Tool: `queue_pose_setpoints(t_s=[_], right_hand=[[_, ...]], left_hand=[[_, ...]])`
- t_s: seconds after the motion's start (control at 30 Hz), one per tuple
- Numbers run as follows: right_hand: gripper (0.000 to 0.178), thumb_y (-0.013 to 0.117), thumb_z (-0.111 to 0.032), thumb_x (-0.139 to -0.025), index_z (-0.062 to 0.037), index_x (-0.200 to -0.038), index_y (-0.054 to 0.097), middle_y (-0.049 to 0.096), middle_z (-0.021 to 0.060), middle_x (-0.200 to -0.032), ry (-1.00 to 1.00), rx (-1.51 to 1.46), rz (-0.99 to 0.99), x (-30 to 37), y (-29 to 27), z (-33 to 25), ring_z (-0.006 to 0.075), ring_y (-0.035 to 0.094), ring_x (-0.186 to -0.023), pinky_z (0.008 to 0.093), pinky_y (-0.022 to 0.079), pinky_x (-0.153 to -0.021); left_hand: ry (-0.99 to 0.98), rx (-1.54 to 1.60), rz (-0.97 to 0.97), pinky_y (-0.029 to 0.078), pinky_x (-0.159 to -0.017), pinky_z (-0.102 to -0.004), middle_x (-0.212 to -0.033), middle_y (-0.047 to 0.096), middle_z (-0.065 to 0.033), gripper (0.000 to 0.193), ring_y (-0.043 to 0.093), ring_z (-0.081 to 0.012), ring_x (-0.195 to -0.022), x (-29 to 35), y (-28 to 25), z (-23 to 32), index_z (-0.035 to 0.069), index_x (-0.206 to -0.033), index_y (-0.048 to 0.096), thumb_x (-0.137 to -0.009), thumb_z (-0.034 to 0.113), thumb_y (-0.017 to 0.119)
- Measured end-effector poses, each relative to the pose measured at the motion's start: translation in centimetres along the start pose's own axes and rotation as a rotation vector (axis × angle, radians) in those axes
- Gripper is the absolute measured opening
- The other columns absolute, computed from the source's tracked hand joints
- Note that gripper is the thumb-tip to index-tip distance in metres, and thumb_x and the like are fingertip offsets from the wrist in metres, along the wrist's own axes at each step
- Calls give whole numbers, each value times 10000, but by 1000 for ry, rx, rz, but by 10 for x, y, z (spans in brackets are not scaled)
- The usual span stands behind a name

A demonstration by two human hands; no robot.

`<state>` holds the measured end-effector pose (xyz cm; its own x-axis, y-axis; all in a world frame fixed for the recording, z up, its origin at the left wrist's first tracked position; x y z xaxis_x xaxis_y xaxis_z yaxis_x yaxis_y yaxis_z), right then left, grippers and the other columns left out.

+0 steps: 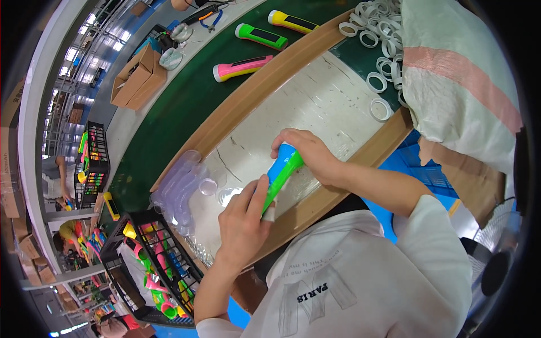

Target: Assemble plastic handheld flashlights by attaching reflectors and lens covers to the body.

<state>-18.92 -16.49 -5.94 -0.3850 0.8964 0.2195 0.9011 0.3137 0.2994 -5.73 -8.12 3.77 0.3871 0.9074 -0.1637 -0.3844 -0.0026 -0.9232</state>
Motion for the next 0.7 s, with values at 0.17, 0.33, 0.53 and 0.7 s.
queue_pose_setpoints(t_s=[0.17,0.33,0.53,0.7], right_hand=[[400,394,-372,-1004,-74,-1228,540,585,96,-1144,54,-64,-170,6,4,-20,155,552,-1042,310,459,-893],[529,553,-394,-942,-79,-1348,428,538,120,-1239,-32,-305,-244,18,6,-27,238,521,-1190,396,429,-1013],[455,652,-324,-882,-85,-1230,484,556,139,-1158,-146,-664,-188,17,1,-12,300,560,-1142,459,462,-1003],[396,670,-300,-856,-97,-1153,506,577,140,-1122,-195,-698,-182,11,-2,-25,319,586,-1111,478,451,-1011]], left_hand=[[-174,496,24,530,-632,-343,-1106,626,-161,551,658,-216,-805,19,15,-34,30,-1306,509,-788,20,699],[-770,1992,-99,514,-497,-283,-1038,593,-169,684,630,-233,-708,39,80,-28,40,-1363,394,-853,389,686],[-409,1089,-67,502,-721,-283,-1070,590,-137,674,608,-179,-829,26,87,-6,28,-1301,434,-797,323,769],[-618,1194,-176,469,-601,-250,-937,586,-90,674,577,-147,-741,13,92,4,16,-1330,413,-776,214,742]])
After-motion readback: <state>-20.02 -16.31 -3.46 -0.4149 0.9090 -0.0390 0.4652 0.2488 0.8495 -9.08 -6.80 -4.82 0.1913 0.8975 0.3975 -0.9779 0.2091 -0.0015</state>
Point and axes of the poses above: each hand's wrist, its own x-axis away from the middle knuckle, its own y-axis out of the palm, z = x × y, the point moved 7 cm from there along -x, towards the middle knuckle
